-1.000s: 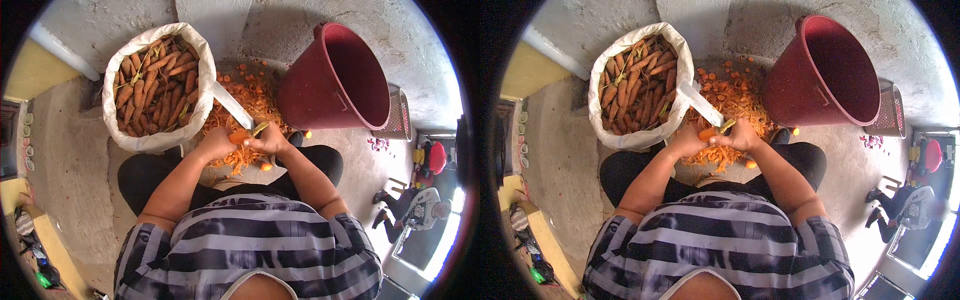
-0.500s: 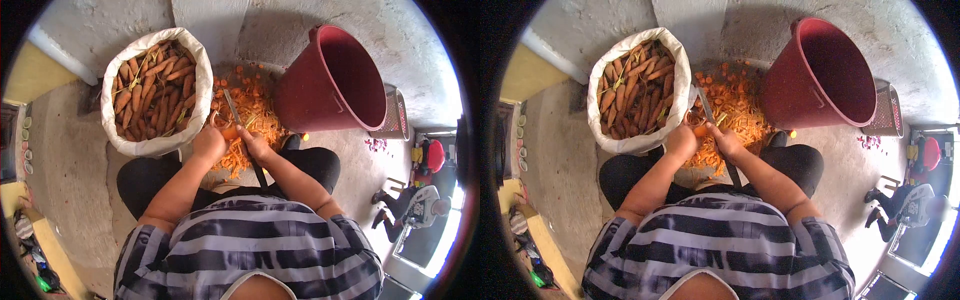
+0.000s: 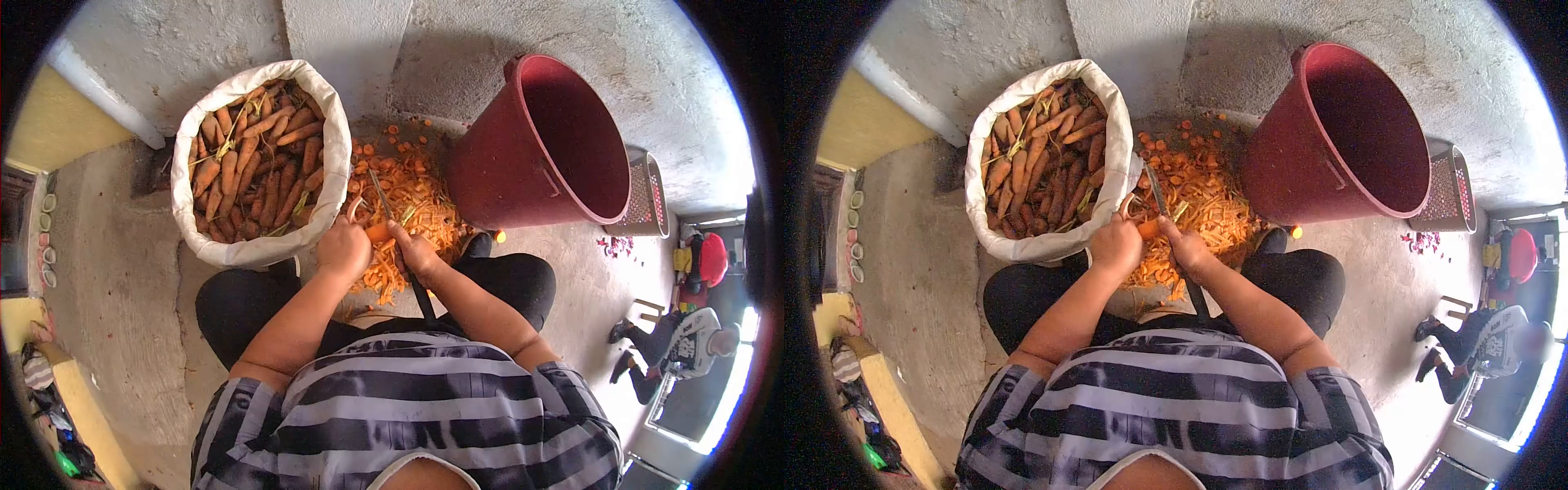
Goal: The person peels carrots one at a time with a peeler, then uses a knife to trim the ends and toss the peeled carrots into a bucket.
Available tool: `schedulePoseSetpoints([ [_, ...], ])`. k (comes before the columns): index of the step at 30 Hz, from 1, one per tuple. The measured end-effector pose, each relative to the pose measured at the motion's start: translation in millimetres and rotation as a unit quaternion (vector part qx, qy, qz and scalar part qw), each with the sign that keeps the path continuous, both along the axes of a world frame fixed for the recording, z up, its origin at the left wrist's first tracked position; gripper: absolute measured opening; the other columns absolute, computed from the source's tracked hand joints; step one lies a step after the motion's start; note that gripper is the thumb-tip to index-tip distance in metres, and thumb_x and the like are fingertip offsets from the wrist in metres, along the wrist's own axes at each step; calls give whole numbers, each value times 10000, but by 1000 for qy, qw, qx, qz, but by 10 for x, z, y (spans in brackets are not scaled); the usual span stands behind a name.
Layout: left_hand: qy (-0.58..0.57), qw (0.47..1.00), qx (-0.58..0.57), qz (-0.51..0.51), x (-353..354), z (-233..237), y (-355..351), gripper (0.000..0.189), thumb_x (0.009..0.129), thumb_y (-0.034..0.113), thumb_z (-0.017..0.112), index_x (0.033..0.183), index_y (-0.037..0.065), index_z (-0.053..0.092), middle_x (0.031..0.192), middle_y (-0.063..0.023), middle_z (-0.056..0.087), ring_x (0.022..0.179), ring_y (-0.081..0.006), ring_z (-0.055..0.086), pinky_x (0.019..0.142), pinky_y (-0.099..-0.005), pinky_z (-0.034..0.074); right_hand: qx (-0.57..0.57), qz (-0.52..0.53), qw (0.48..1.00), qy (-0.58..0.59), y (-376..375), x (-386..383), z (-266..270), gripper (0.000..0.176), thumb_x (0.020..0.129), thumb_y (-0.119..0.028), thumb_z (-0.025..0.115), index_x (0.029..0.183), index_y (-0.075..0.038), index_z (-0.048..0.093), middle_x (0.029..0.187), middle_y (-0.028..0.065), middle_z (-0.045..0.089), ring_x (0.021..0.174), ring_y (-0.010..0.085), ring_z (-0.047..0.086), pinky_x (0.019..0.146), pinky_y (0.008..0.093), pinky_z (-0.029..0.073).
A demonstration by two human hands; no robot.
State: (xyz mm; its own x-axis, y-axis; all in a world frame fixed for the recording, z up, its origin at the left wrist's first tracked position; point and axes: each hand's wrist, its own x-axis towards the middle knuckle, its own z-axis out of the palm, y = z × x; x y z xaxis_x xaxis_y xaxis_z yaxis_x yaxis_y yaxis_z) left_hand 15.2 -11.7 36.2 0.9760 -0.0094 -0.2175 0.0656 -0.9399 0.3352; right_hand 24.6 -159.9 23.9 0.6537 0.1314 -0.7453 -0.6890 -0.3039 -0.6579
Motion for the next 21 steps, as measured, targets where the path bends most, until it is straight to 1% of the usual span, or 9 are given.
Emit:
schedulePoseSetpoints([
  [3,21,998,-33,46,0,-22,-13,189,741,118,513,777,-32,622,845,-195,578,752,-323,604,664,-398,487,-32,24,999,-10,-17,-16,-72,674,774,-628,440,636,27,520,432,79,429,362,194,439,381,337,364],
  [4,40,998,-26,36,31,14,-13,190,736,124,520,778,-29,624,846,-196,585,760,-325,605,672,-398,486,-74,42,996,-36,13,0,5,616,813,-589,411,552,-34,467,418,64,405,339,169,407,344,309,336],
  [9,183,982,-44,20,119,24,32,236,708,162,551,819,-32,627,877,-215,608,821,-332,603,727,-394,477,-35,49,993,-103,-7,-43,45,631,811,-594,412,553,-21,474,433,70,424,360,172,426,364,313,343],
  [12,243,959,-138,45,120,117,53,298,694,199,566,837,-58,615,896,-232,604,860,-331,594,736,-385,471,-83,90,978,-168,-71,-24,-120,639,810,-606,400,544,-29,469,435,64,422,371,168,426,375,312,345],
  [13,254,955,-153,0,109,10,66,314,683,214,574,834,-58,613,888,-233,604,853,-334,594,728,-384,470,-105,111,968,-197,-75,-28,-144,643,809,-612,394,540,-33,467,436,61,421,374,167,424,379,311,345],
  [15,274,940,-182,-91,99,-170,60,346,663,245,591,828,-59,609,874,-234,604,839,-340,593,713,-382,469,-11,100,987,-124,-121,-19,-45,640,803,-628,384,574,-38,478,444,45,411,389,156,419,384,294,336],
  [19,272,940,-204,-26,142,-32,70,365,633,271,613,810,-48,611,817,-218,614,775,-351,602,679,-374,474,115,-71,989,51,-224,39,-68,646,779,-676,367,702,-48,497,470,15,395,417,133,409,396,262,319],
  [20,286,935,-211,-9,166,-112,83,373,635,272,616,816,-54,607,820,-220,614,763,-351,604,678,-377,477,110,-92,985,97,-278,61,-50,603,774,-642,438,848,-47,505,493,3,398,425,109,405,404,242,315],
  [21,278,941,-193,-11,156,-158,74,382,636,284,619,817,-51,608,817,-218,615,759,-348,605,679,-378,477,89,-61,992,64,-306,48,-56,594,771,-626,464,874,-43,506,503,1,405,426,104,404,407,241,316],
])
